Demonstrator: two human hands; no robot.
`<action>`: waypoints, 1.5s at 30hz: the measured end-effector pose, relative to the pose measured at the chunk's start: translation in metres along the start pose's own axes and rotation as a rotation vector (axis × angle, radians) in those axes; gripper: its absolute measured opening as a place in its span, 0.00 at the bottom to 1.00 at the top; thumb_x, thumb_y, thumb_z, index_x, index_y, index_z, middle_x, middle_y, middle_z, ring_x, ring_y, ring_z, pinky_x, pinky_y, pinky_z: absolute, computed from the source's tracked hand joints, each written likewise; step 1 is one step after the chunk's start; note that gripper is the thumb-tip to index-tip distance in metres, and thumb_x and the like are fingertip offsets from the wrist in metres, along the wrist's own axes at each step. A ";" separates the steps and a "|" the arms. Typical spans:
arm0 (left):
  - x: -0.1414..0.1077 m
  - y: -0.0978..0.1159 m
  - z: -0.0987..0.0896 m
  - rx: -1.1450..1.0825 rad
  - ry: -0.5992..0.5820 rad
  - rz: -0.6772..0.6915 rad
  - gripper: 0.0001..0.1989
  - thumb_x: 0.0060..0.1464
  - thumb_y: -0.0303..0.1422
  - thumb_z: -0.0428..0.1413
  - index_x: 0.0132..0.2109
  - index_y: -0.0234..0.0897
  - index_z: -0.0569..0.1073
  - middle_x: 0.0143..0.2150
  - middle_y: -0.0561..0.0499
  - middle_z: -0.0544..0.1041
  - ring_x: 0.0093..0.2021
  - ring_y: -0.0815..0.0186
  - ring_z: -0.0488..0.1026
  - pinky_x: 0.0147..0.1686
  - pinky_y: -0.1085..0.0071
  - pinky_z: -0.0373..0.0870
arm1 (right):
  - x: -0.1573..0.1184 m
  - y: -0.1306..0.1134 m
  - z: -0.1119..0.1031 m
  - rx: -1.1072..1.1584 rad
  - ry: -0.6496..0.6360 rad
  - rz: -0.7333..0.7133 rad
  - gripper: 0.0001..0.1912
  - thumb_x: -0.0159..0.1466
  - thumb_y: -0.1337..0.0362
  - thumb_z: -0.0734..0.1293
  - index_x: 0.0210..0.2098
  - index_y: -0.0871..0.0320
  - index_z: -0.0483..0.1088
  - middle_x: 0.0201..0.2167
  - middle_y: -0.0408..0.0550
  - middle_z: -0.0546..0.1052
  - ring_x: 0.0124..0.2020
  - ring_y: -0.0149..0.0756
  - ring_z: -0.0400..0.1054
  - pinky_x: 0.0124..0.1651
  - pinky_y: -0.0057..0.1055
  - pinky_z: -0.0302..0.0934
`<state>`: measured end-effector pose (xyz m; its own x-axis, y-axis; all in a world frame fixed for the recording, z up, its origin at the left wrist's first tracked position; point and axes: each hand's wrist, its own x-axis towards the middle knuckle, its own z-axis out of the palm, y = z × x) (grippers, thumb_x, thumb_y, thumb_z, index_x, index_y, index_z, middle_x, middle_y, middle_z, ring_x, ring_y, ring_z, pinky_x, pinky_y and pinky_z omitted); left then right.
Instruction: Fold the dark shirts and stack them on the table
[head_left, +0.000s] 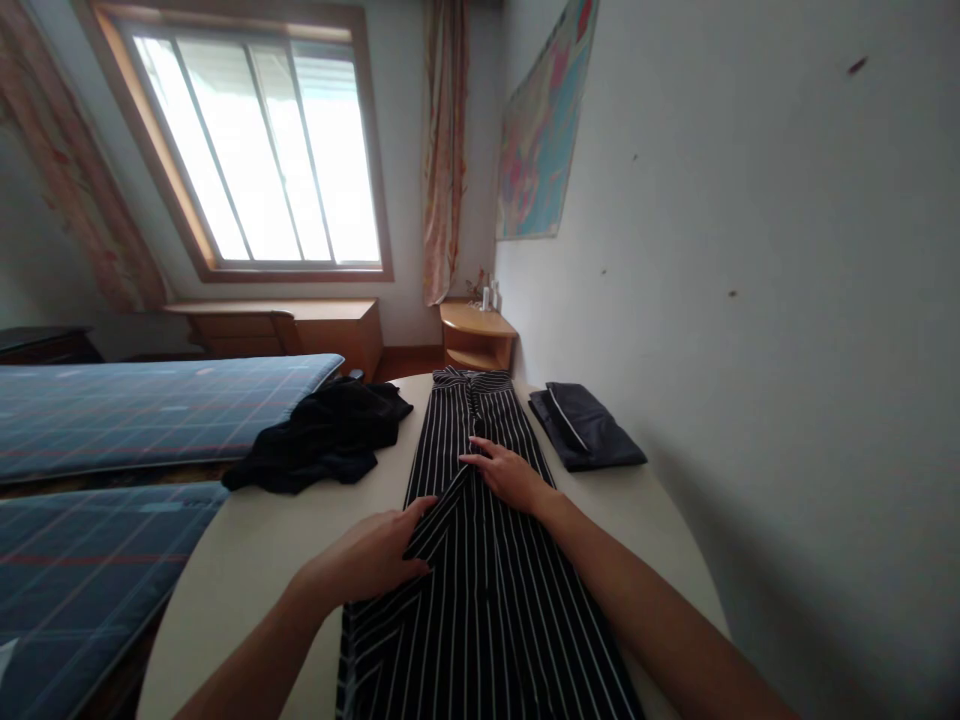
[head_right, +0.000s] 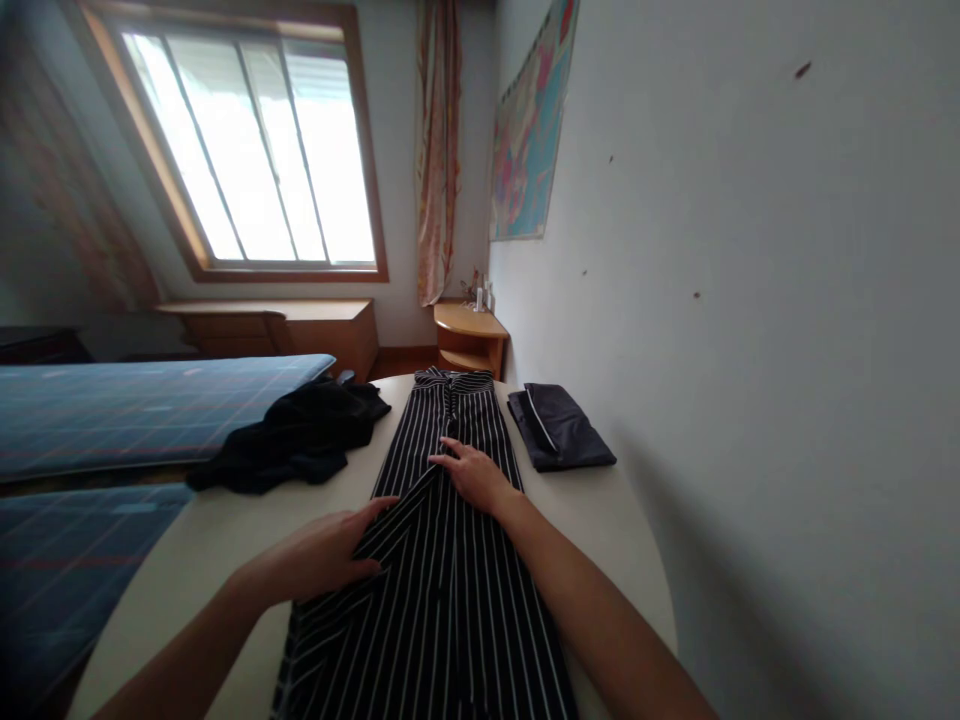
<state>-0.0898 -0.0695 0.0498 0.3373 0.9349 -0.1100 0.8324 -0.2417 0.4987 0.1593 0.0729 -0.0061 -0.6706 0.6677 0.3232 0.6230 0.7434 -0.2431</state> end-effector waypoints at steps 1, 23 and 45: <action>-0.003 0.004 -0.001 -0.009 -0.022 0.014 0.40 0.46 0.35 0.61 0.68 0.45 0.61 0.53 0.44 0.78 0.53 0.50 0.74 0.52 0.59 0.66 | -0.004 -0.003 0.001 0.023 0.018 0.009 0.24 0.67 0.73 0.60 0.59 0.48 0.69 0.67 0.49 0.61 0.64 0.40 0.61 0.64 0.41 0.57; 0.002 0.036 0.022 -0.231 -0.478 0.317 0.20 0.48 0.34 0.64 0.50 0.50 0.79 0.34 0.55 0.80 0.29 0.67 0.75 0.29 0.75 0.66 | -0.036 -0.017 -0.031 0.199 -0.079 0.030 0.14 0.61 0.72 0.66 0.45 0.55 0.74 0.41 0.46 0.77 0.44 0.37 0.70 0.51 0.34 0.63; 0.050 -0.049 0.033 -0.032 0.272 0.366 0.17 0.65 0.31 0.49 0.59 0.42 0.69 0.63 0.46 0.70 0.63 0.59 0.66 0.64 0.58 0.62 | -0.050 -0.112 -0.045 0.155 -0.245 -0.355 0.12 0.60 0.58 0.70 0.42 0.54 0.78 0.49 0.49 0.76 0.53 0.44 0.67 0.60 0.43 0.56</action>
<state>-0.0991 -0.0194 -0.0086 0.4753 0.8250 0.3056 0.6646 -0.5643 0.4898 0.1409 -0.0451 0.0463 -0.9187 0.3460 0.1903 0.2822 0.9124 -0.2963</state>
